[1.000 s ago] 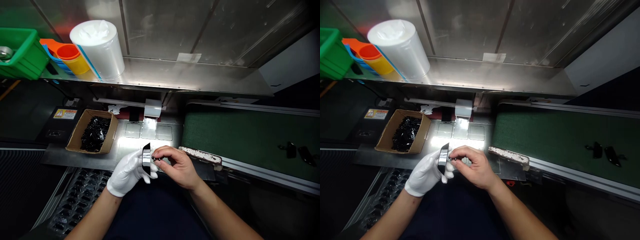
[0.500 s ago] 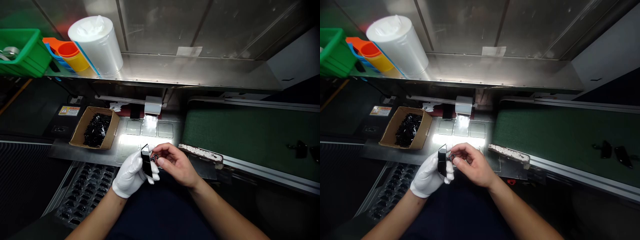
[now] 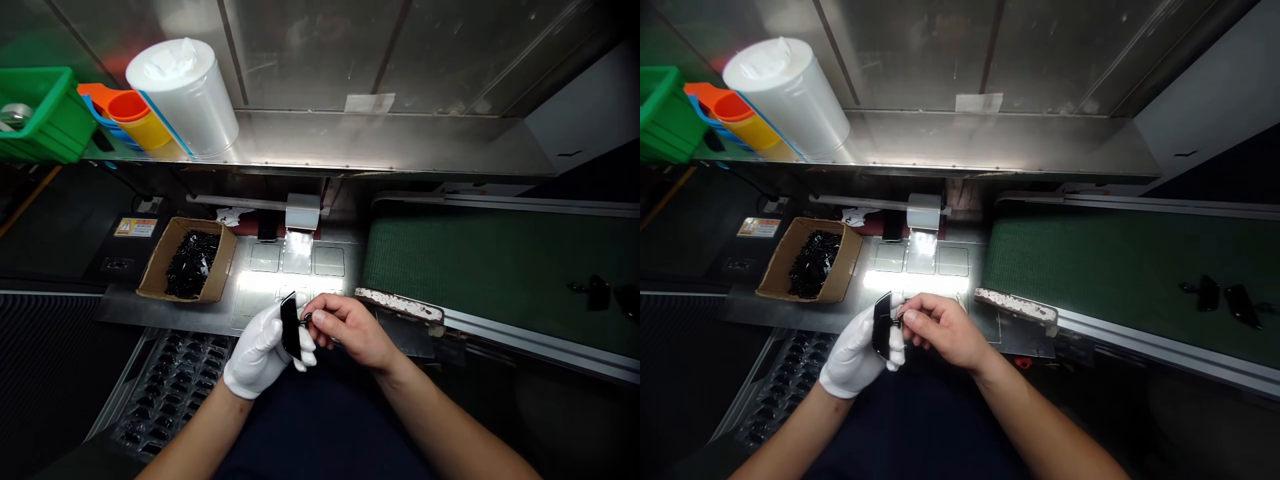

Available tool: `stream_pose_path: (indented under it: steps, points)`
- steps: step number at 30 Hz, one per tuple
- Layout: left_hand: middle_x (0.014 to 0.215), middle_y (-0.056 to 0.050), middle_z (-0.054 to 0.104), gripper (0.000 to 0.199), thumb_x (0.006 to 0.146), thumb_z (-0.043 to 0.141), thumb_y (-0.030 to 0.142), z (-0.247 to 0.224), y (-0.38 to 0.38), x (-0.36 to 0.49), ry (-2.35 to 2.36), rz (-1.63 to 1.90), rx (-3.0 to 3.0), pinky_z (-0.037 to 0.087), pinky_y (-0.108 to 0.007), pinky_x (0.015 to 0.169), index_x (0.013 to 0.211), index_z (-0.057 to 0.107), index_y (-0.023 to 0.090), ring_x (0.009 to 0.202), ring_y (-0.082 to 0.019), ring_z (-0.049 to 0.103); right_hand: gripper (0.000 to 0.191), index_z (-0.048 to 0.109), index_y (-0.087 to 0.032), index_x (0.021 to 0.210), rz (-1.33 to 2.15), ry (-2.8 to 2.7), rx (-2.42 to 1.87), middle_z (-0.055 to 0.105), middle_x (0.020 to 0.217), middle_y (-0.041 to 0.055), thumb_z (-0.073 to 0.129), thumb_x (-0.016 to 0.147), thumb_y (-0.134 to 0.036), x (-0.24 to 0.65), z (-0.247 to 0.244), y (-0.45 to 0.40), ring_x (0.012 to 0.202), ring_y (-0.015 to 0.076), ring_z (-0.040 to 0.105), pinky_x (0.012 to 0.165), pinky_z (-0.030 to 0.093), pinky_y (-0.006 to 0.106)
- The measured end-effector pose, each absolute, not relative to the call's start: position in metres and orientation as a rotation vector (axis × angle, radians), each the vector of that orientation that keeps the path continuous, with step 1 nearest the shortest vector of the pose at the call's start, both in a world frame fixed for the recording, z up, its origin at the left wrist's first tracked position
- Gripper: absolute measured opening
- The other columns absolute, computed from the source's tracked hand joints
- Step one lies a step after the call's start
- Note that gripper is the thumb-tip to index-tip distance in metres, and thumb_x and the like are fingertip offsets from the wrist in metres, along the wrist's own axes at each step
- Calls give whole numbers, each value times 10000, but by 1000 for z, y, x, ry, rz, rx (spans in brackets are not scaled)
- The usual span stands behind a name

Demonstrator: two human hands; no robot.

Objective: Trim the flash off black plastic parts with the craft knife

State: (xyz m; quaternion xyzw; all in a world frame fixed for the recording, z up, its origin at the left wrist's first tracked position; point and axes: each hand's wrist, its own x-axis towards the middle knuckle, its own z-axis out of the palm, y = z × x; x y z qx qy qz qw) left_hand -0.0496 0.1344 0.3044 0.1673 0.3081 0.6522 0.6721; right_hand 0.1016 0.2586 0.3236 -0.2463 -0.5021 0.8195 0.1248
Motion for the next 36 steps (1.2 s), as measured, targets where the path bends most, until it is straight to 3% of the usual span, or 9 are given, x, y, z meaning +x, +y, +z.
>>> stream_pose_path:
  steps: [12,14,16,18,20,25,29,33,36]
  points:
    - [768,-104,759,538,972,618,536,309,137,-56,688,1454,353,544,-221,506,1276,670,95,606,-186,716,252,725,-178,1035,2370,-1423,-710,730,746,9,708,969,-420,100,321,254,574,79,629,511,486,174]
    - [825,-122,778,568,996,547,581,306,136,-60,677,1437,329,564,-234,533,1282,670,105,673,-212,752,176,733,-208,1078,2140,-1537,-691,766,823,26,710,972,-347,100,322,255,652,114,694,569,554,218]
    - [914,-137,794,591,1012,497,599,302,135,-63,673,1433,310,590,-251,588,1323,654,120,758,-230,780,166,742,-236,1116,1758,-1756,-590,790,960,52,727,951,-246,100,322,258,832,168,749,723,621,294]
    - [975,-149,799,571,1008,536,567,299,133,-64,674,1446,310,604,-267,632,1355,636,124,810,-243,788,239,738,-251,1153,1451,-1954,-426,783,1077,70,724,932,-160,100,322,263,999,206,745,875,625,353]
    - [968,-149,802,555,983,608,525,298,132,-63,674,1463,325,599,-273,620,1377,618,134,805,-254,787,284,715,-259,1197,1360,-2075,-307,768,1130,78,691,945,-130,99,323,268,1062,213,729,927,617,370]
    - [895,-138,803,545,939,697,462,298,133,-58,698,1476,342,583,-280,593,1373,609,144,712,-239,768,296,692,-265,1240,1409,-2206,-277,753,1153,78,644,975,-144,101,325,273,1055,206,716,903,609,355]
    - [890,-82,796,456,895,750,464,297,134,-54,736,1519,338,587,-265,619,1265,676,208,802,-231,769,248,683,-246,1221,1681,-2090,-447,740,1167,71,666,975,-220,100,326,272,1049,194,701,926,577,340]
    - [875,-86,802,469,819,830,451,299,133,-54,815,1479,379,605,-323,633,1205,721,207,767,-263,772,285,674,-195,1108,2274,-1764,-663,703,939,33,693,965,-440,97,324,274,803,146,650,724,536,272]
    - [906,-88,812,423,792,869,330,306,133,-57,955,1427,429,617,-369,753,1175,762,187,829,-282,776,281,675,-191,970,2254,-1894,-720,639,790,-4,696,955,-471,97,323,273,682,122,565,621,457,246]
